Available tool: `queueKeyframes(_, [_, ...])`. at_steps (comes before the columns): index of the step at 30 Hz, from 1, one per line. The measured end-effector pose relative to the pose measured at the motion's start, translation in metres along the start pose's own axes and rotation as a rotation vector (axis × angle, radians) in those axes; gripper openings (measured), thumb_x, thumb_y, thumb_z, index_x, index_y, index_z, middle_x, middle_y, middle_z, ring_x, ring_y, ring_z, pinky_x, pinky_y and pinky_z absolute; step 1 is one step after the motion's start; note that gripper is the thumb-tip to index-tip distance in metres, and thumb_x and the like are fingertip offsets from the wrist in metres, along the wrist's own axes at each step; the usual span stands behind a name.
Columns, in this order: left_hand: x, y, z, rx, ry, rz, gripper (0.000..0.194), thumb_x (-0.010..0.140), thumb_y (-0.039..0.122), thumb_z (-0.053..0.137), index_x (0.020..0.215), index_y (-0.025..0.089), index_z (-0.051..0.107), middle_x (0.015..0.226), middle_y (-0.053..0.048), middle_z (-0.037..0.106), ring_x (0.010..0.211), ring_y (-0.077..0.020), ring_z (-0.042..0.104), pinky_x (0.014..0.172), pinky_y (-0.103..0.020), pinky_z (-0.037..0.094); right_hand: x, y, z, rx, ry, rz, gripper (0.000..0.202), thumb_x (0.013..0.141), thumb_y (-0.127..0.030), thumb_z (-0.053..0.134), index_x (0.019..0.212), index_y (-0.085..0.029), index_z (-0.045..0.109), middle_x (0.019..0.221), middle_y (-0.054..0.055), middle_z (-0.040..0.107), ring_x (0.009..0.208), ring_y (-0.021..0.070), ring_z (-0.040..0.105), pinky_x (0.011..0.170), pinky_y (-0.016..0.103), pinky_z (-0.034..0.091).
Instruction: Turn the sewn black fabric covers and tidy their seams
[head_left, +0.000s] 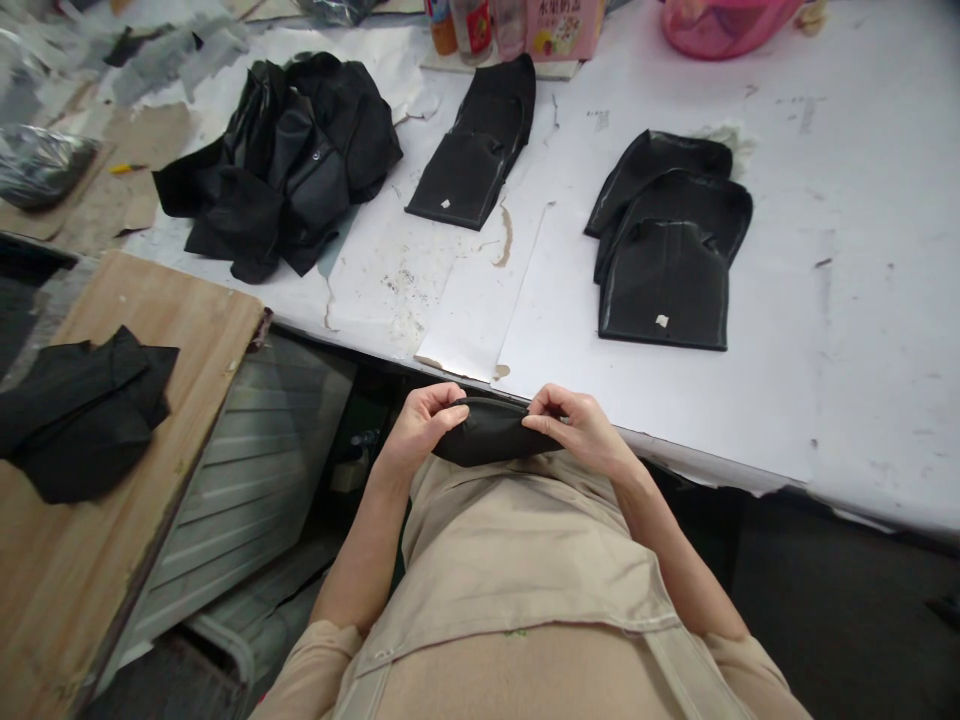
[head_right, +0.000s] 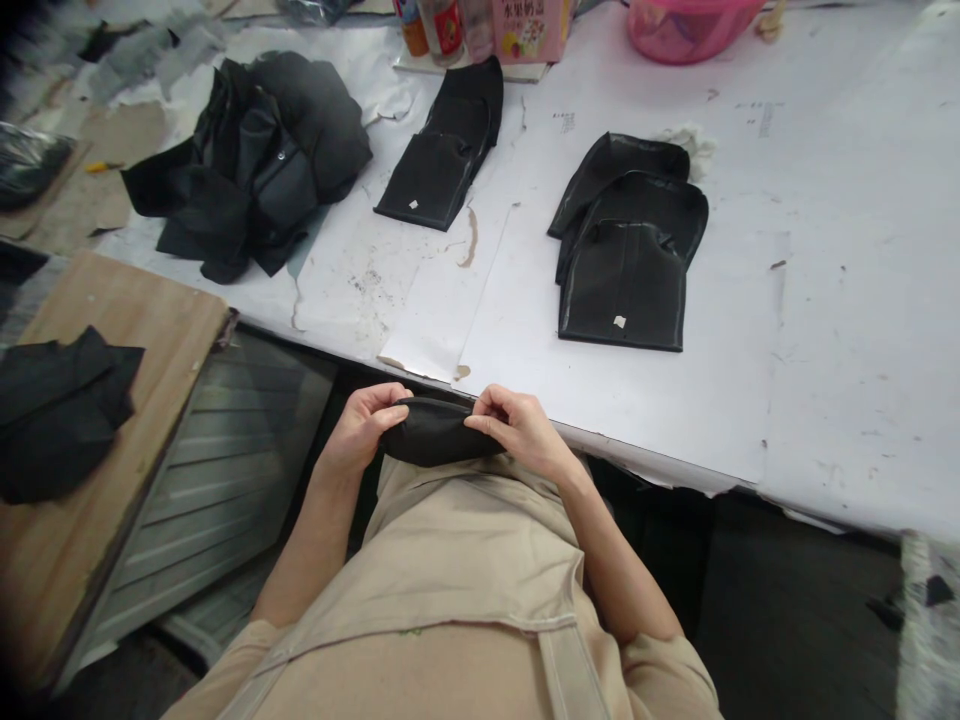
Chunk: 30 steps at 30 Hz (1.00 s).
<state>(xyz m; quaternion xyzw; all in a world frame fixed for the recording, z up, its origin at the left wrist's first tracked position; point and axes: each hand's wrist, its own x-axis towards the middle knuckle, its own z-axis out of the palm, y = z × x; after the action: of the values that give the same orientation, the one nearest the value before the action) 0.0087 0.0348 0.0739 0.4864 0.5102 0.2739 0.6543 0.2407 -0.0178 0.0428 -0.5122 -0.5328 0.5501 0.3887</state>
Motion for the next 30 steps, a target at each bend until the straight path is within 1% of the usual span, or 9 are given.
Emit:
queueKeyframes(4, [-0.003,0.004,-0.001,0.150,0.063,0.019,0.018,0.076,0.031,0.065,0.069,0.016,0.058,0.057,0.004,0.045,0.051,-0.0076,0.036,0.049,-0.021,0.026,0.003,-0.001,0.003,-0.024,0.014,-0.017,0.018,0.085,-0.033,0.067,0.076,-0.020,0.060,0.069,-0.002,0.058,0.063,0.0124,0.048,0.059,0.025,0.039])
queueKeyframes(6, [-0.003,0.003,-0.002,0.105,0.095,0.026,0.020,0.077,0.032,0.064,0.068,0.016,0.056,0.056,0.005,0.043,0.049,-0.0076,0.034,0.048,-0.021,0.025,0.002,0.002,-0.002,-0.016,0.048,-0.028,0.016,0.084,-0.034,0.070,0.084,-0.021,0.061,0.073,-0.001,0.061,0.067,0.0136,0.053,0.062,0.026,0.042])
queueKeyframes(9, [-0.002,0.000,-0.004,-0.038,0.175,0.060,0.023,0.078,0.034,0.064,0.067,0.017,0.053,0.055,0.005,0.042,0.048,-0.0076,0.033,0.046,-0.021,0.024,-0.002,0.009,-0.017,-0.032,0.118,-0.016,0.024,0.079,-0.035,0.075,0.095,-0.022,0.063,0.082,0.001,0.066,0.077,0.0170,0.060,0.069,0.029,0.045])
queueKeyframes(12, [0.001,-0.003,-0.005,-0.146,0.252,0.099,0.026,0.078,0.034,0.063,0.064,0.017,0.050,0.054,0.005,0.039,0.048,-0.0077,0.032,0.047,-0.021,0.026,-0.006,0.020,-0.028,0.040,0.155,0.034,0.019,0.080,-0.038,0.074,0.084,-0.021,0.067,0.076,0.001,0.065,0.072,0.0168,0.057,0.066,0.029,0.044])
queueKeyframes(15, [0.003,-0.004,-0.001,-0.202,0.290,0.125,0.027,0.080,0.033,0.062,0.062,0.018,0.047,0.054,0.005,0.036,0.049,-0.0081,0.031,0.047,-0.021,0.027,-0.005,0.027,-0.022,0.283,0.276,0.070,0.028,0.082,-0.044,0.070,0.070,-0.020,0.061,0.065,-0.002,0.055,0.062,0.0135,0.049,0.060,0.027,0.041])
queueKeyframes(19, [0.003,-0.004,0.007,-0.236,0.335,0.183,0.026,0.082,0.031,0.058,0.062,0.018,0.047,0.058,0.004,0.040,0.052,-0.0092,0.035,0.050,-0.021,0.031,0.003,0.025,-0.001,0.538,0.482,0.139,0.041,0.081,-0.052,0.069,0.064,-0.022,0.046,0.056,-0.005,0.040,0.052,0.0108,0.036,0.049,0.024,0.033])
queueKeyframes(23, [0.004,-0.006,0.014,-0.236,0.347,0.195,0.027,0.083,0.030,0.055,0.061,0.018,0.045,0.060,0.003,0.040,0.055,-0.0097,0.036,0.052,-0.021,0.034,0.010,0.018,0.007,0.597,0.545,0.163,0.043,0.075,-0.054,0.072,0.065,-0.022,0.045,0.057,-0.005,0.044,0.052,0.0114,0.039,0.051,0.024,0.036])
queueKeyframes(26, [0.005,-0.012,0.018,-0.248,0.353,0.205,0.027,0.084,0.030,0.055,0.062,0.018,0.045,0.060,0.003,0.041,0.056,-0.0098,0.035,0.054,-0.021,0.034,0.012,0.020,0.008,0.641,0.588,0.187,0.043,0.071,-0.053,0.074,0.064,-0.022,0.045,0.060,-0.004,0.047,0.054,0.0116,0.041,0.053,0.025,0.037])
queueKeyframes(30, [0.007,-0.022,0.010,-0.214,0.294,0.179,0.030,0.087,0.035,0.055,0.064,0.017,0.049,0.061,0.003,0.044,0.057,-0.0104,0.037,0.056,-0.022,0.035,0.012,0.029,0.002,0.585,0.616,0.195,0.044,0.076,-0.053,0.071,0.063,-0.022,0.043,0.060,-0.004,0.042,0.054,0.0117,0.036,0.052,0.026,0.033])
